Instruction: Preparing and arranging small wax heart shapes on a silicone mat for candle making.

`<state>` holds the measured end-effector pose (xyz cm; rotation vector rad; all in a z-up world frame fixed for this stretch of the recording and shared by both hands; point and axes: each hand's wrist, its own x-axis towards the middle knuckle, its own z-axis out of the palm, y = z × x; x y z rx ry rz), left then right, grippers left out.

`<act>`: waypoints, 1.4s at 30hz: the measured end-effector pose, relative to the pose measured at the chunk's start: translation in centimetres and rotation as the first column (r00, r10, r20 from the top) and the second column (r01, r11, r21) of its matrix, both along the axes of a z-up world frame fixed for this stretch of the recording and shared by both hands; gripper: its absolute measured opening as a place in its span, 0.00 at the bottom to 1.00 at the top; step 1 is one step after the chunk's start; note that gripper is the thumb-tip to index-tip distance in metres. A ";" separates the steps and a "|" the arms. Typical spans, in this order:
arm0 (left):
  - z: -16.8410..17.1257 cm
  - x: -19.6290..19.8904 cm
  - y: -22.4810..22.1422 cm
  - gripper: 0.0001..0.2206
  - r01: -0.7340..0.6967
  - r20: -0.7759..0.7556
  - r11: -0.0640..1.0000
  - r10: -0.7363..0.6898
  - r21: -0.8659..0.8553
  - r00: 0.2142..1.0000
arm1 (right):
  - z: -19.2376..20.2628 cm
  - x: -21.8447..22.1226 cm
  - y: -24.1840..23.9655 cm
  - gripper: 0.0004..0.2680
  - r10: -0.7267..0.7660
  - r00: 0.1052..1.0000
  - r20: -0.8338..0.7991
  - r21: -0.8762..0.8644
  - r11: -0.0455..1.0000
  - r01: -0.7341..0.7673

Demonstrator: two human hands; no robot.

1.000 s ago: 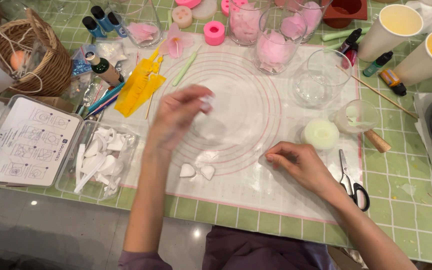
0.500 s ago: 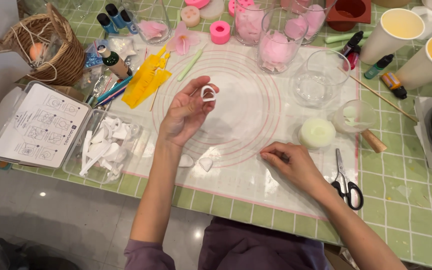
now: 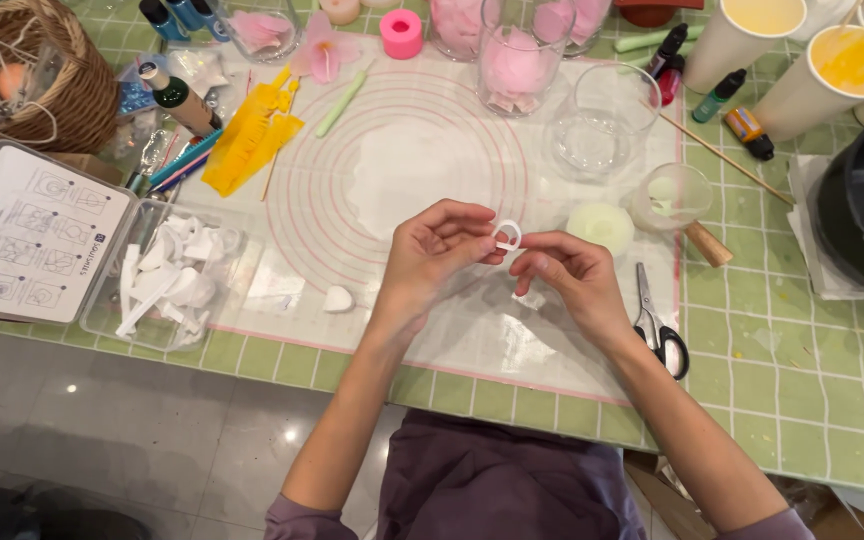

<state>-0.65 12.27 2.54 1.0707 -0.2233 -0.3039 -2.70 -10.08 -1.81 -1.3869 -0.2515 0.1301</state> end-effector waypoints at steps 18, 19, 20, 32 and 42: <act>3.2 -3.1 -2.3 0.05 -0.253 0.435 0.881 0.060 0.400 0.898 | -0.2 0.1 0.2 0.08 -0.019 1.000 0.009 0.047 0.999 0.018; 3.3 -3.3 -2.4 0.05 -0.259 0.439 0.871 0.057 0.416 0.897 | -0.3 0.1 0.2 0.08 -0.014 1.000 0.014 0.063 0.998 0.013; 3.4 -3.5 -2.6 0.05 -0.266 0.442 0.861 0.054 0.433 0.895 | -0.3 0.1 0.2 0.09 -0.008 1.000 0.020 0.080 0.997 0.007; 2.7 -3.2 -2.8 0.06 -0.433 0.668 0.766 0.006 0.475 0.744 | -1.6 0.4 0.1 0.09 -0.076 0.996 0.036 0.009 0.997 0.075; 2.5 -2.0 -2.3 0.13 -0.372 0.552 0.788 0.049 0.490 0.832 | -1.3 0.2 0.4 0.11 -0.172 0.980 0.100 -0.008 0.985 0.173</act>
